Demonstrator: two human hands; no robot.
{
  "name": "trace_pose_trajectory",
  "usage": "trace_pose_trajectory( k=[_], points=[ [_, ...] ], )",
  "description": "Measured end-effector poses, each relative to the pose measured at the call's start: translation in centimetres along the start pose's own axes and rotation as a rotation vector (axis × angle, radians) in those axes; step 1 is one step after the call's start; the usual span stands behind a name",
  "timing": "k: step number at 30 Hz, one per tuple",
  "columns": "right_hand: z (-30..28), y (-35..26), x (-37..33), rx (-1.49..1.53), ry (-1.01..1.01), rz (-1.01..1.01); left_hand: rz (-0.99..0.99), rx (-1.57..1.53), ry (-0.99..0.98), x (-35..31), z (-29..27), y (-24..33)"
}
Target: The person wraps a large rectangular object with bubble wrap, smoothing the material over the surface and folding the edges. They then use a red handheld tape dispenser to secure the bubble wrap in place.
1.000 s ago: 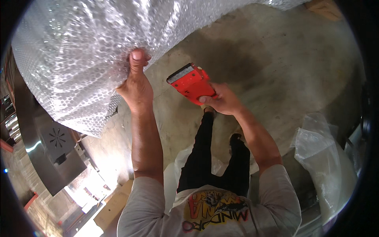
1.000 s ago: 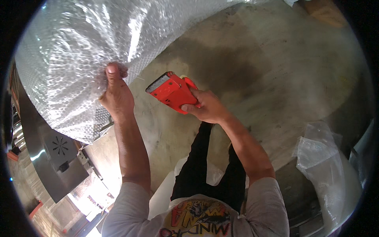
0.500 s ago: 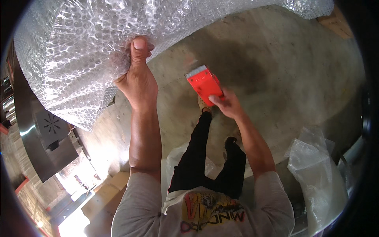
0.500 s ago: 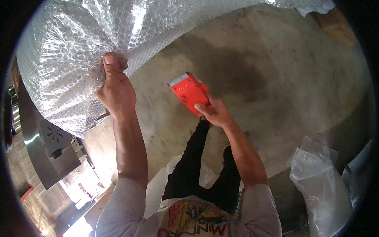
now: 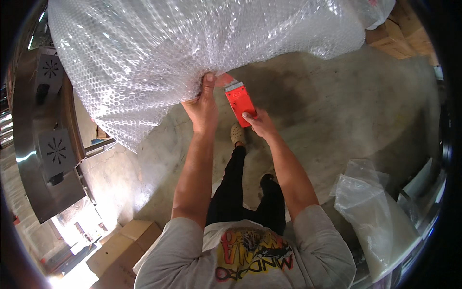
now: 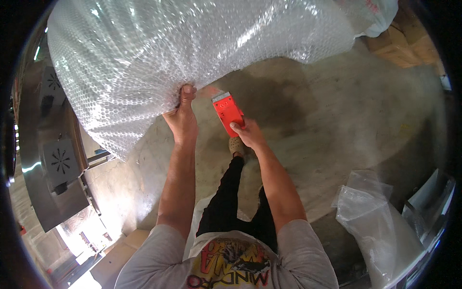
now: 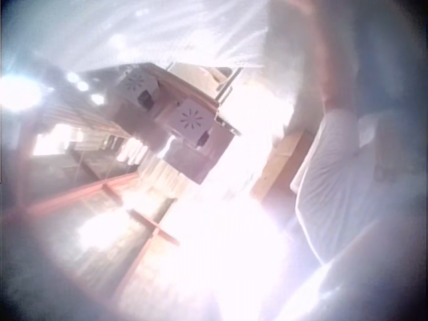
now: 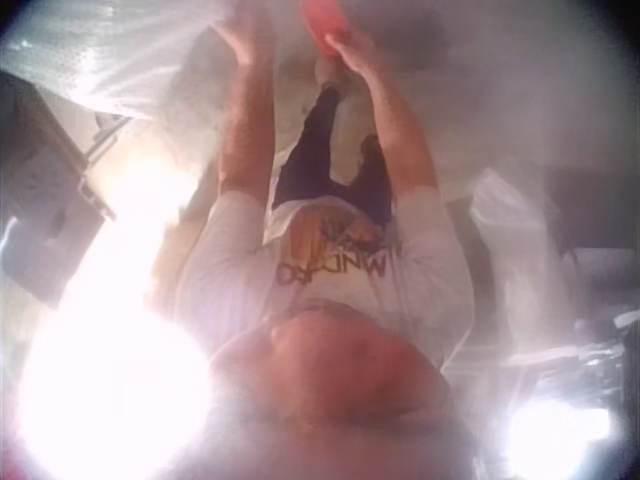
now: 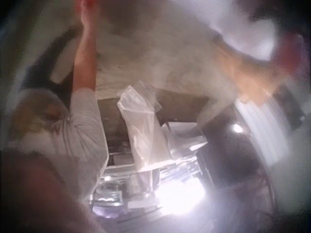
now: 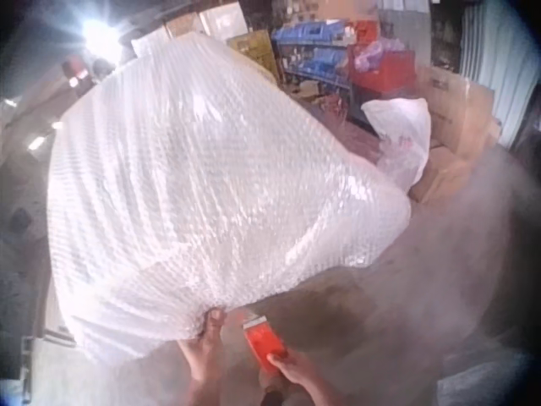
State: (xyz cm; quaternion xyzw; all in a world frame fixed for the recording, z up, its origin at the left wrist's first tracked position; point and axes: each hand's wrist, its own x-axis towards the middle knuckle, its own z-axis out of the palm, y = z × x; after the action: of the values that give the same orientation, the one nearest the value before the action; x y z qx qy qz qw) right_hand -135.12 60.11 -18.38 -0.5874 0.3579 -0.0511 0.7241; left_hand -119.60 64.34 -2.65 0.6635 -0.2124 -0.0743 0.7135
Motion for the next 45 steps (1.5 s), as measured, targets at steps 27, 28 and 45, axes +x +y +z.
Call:
trace_pose_trajectory(
  k=[27, 28, 45],
  points=[
    [0.9, -3.5, -1.0, 0.051, 0.032, 0.221, -0.624, 0.090, 0.112, 0.1, 1.2, 4.2],
    [0.8, -3.5, -1.2, 0.043, 0.037, 0.235, -0.651, 0.159, 0.002, -0.6, 0.8, 4.9],
    [0.3, -3.3, -1.3, 0.073, 0.050, 0.251, 1.746, 2.437, -1.523, 7.6, -2.2, 4.1]
  ],
)
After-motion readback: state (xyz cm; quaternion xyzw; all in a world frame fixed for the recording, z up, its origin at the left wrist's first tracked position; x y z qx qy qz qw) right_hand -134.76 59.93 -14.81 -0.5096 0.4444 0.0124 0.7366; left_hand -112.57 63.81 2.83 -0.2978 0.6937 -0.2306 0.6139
